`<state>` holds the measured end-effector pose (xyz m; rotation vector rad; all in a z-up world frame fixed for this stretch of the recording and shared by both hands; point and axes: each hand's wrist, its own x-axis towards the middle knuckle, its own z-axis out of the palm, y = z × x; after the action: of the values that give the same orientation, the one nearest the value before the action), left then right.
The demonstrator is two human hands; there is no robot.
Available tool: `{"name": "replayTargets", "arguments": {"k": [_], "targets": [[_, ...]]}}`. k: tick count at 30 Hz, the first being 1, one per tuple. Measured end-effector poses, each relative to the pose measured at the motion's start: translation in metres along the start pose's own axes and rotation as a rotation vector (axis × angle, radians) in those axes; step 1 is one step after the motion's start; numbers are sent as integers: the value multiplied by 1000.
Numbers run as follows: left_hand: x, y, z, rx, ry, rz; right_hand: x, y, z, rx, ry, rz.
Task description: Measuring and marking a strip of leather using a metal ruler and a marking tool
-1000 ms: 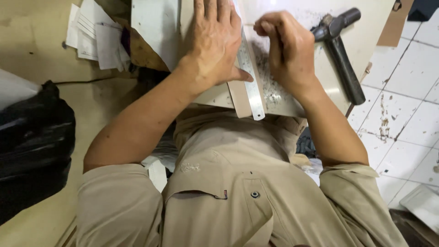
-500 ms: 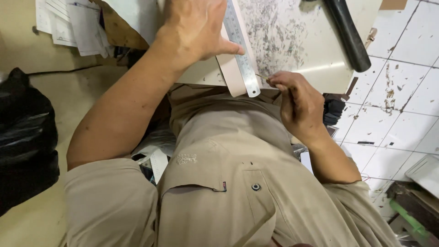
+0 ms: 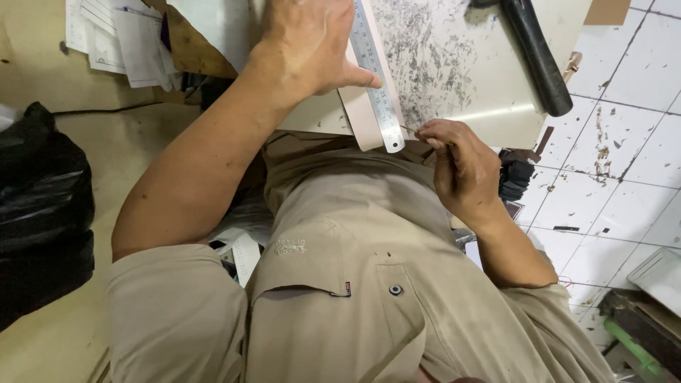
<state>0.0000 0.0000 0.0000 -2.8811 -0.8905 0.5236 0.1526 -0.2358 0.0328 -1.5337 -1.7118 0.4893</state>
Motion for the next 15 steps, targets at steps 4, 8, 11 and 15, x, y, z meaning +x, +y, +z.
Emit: {"name": "replayTargets", "arguments": {"k": [4,8,11,15], "targets": [[0,-1,-5,-107,-63,0,3,-1,1,0,19,-14],[-2,-3,-13,165,-14,-86,-4,0,4,-18,118,-43],[-3,-6,2,-67,113,-76,-25,12,14,51,49,200],[-7,-8,12,-337,53,-93,-24,5,25,44,-85,386]]}}
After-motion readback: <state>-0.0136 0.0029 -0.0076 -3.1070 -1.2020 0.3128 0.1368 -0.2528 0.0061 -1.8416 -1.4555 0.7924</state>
